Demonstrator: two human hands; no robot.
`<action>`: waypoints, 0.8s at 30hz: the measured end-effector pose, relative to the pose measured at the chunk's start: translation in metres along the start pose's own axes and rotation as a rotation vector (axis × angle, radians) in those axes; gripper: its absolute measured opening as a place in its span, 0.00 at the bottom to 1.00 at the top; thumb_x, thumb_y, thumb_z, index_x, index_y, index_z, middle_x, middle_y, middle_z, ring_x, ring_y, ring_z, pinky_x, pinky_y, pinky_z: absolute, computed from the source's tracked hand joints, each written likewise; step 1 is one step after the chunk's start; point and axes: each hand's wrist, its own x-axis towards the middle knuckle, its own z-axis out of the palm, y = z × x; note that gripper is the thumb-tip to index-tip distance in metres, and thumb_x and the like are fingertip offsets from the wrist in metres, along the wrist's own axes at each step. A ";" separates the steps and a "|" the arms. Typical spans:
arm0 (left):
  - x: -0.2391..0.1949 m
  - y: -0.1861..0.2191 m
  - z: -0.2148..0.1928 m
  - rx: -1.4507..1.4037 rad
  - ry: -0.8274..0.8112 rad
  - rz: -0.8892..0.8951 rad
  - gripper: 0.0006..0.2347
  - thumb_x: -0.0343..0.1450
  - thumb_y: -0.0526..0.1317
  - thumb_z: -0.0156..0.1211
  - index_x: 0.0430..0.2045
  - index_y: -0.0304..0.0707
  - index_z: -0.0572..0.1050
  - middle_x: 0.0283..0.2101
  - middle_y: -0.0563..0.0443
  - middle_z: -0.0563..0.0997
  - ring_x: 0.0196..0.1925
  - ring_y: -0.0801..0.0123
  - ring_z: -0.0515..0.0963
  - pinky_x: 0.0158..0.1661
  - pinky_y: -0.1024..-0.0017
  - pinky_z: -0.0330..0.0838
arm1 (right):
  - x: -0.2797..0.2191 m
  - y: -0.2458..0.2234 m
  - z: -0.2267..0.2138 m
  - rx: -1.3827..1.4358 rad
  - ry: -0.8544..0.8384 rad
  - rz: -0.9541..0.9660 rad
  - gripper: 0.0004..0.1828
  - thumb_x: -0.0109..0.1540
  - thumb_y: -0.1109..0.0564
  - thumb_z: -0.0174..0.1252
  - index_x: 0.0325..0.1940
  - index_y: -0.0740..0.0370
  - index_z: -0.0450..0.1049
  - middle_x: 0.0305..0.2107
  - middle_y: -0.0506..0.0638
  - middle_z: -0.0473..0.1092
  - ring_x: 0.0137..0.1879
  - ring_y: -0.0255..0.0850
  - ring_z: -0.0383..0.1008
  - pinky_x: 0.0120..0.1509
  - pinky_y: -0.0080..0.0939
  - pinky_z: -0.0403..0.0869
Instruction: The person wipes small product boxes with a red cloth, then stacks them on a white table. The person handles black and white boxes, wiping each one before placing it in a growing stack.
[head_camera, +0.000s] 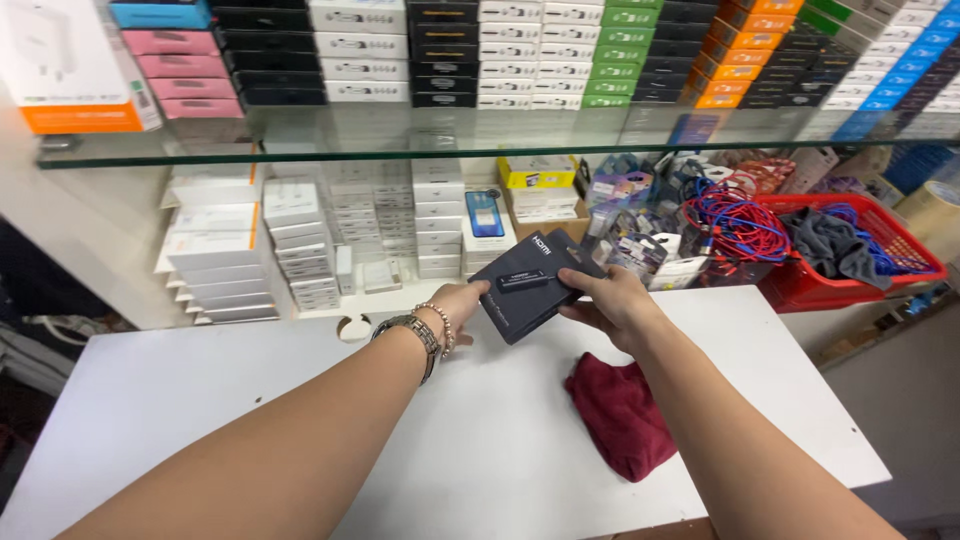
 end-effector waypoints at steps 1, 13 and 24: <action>-0.006 -0.005 -0.011 -0.241 -0.058 -0.038 0.22 0.77 0.47 0.54 0.63 0.33 0.67 0.62 0.40 0.72 0.57 0.53 0.75 0.56 0.51 0.76 | -0.002 0.002 0.010 0.057 -0.042 0.034 0.22 0.58 0.56 0.67 0.52 0.65 0.68 0.41 0.57 0.75 0.41 0.45 0.80 0.45 0.37 0.84; -0.015 0.003 -0.057 -0.705 -0.093 0.033 0.16 0.75 0.44 0.56 0.53 0.33 0.70 0.49 0.43 0.78 0.47 0.57 0.81 0.49 0.60 0.80 | 0.032 0.020 0.044 0.435 -0.184 0.271 0.12 0.67 0.62 0.53 0.50 0.76 0.69 0.43 0.58 0.74 0.48 0.43 0.81 0.53 0.34 0.78; 0.068 0.041 0.005 -0.609 -0.163 -0.011 0.18 0.76 0.42 0.46 0.58 0.31 0.64 0.56 0.31 0.76 0.54 0.42 0.80 0.53 0.53 0.79 | 0.147 0.030 -0.025 0.478 -0.109 0.325 0.08 0.67 0.62 0.53 0.46 0.72 0.71 0.37 0.56 0.75 0.40 0.40 0.80 0.49 0.32 0.82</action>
